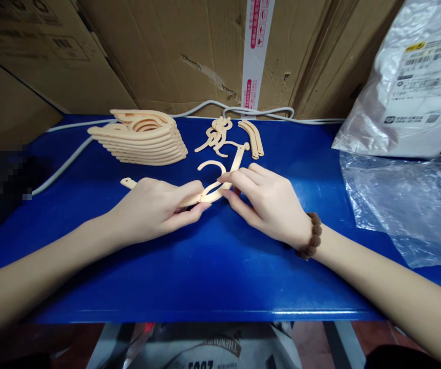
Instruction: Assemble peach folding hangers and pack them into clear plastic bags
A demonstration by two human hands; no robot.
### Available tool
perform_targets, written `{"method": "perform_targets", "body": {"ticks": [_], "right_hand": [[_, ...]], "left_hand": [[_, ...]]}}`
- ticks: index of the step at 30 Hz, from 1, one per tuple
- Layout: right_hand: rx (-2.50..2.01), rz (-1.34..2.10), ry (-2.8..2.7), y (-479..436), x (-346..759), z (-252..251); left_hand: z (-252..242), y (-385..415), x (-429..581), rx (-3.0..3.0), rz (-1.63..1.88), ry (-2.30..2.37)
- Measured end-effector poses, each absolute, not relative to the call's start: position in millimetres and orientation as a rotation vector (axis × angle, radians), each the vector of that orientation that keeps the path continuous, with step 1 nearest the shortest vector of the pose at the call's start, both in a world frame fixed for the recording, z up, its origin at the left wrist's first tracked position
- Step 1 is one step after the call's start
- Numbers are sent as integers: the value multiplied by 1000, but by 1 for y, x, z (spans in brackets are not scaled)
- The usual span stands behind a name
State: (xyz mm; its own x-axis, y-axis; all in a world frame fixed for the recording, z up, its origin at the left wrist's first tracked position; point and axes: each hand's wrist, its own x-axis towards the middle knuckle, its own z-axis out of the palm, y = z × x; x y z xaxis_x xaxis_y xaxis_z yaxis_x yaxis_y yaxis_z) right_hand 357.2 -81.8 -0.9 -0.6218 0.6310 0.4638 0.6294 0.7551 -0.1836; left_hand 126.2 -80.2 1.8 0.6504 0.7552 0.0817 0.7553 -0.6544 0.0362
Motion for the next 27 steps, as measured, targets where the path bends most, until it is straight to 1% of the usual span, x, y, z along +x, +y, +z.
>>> {"method": "perform_targets", "body": {"ticks": [8,22,27], "right_hand": [[-951,54,-2443,-82,356,-2],[-934,61,-2490,-80,357,-4],[-956,56,-2533,-80,358,-4]], "left_hand": [[-1,-81,124,-2896,-273,-1228],[-4,-81,123,-2903,-310,-1171],[-7,-82,123,-2918,-384,-1109]]}}
